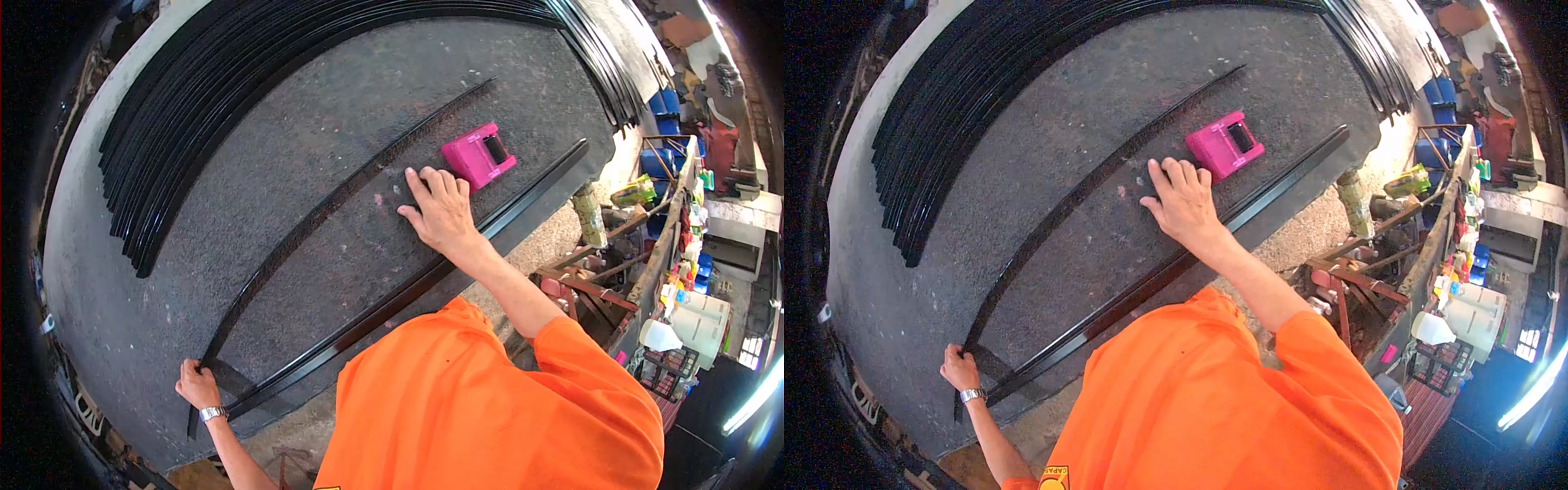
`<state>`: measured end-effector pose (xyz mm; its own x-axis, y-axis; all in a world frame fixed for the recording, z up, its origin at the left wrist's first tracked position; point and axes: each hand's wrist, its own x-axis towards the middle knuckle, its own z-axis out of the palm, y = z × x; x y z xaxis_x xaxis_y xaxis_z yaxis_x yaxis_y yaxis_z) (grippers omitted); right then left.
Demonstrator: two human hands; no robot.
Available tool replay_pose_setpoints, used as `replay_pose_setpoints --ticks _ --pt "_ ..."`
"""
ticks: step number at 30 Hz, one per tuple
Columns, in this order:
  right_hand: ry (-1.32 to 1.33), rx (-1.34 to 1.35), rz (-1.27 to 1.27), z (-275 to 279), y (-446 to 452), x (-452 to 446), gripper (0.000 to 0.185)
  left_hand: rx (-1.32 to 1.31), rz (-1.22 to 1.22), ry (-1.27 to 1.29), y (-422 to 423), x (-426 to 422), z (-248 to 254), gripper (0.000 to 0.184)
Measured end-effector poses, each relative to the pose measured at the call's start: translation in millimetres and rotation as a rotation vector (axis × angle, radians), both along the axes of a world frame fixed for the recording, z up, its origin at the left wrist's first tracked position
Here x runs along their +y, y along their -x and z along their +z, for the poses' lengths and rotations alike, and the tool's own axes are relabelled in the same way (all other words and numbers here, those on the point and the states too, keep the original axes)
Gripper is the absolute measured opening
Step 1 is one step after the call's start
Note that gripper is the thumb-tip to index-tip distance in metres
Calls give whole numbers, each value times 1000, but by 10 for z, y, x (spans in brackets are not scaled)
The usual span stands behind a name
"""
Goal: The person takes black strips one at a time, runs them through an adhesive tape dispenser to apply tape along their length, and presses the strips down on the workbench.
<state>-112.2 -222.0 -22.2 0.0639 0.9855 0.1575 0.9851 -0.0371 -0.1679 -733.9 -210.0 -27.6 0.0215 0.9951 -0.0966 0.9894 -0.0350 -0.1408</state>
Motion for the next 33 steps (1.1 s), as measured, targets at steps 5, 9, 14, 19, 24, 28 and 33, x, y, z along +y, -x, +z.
replay_pose_setpoints --ticks 5,9,14,19,24,28,33 --pt "-12 5 -10 -69 22 -75 66 -15 29 -11 -67 -3 32 16" --pt "-13 33 -9 -45 57 -121 63 -23 24 -36 -30 -6 -16 16" --pt "38 44 27 66 117 -258 59 -5 45 4 -2 30 -30 16" --pt "59 62 75 133 138 -393 44 1 -33 9 48 60 -21 18" --pt "28 112 110 327 77 -524 36 -22 -56 68 -107 194 46 19" --pt "-21 126 108 486 -70 -622 38 -80 -92 43 -518 310 56 21" --pt "-55 118 63 680 -473 -714 44 -128 -165 36 -1184 487 79 21"
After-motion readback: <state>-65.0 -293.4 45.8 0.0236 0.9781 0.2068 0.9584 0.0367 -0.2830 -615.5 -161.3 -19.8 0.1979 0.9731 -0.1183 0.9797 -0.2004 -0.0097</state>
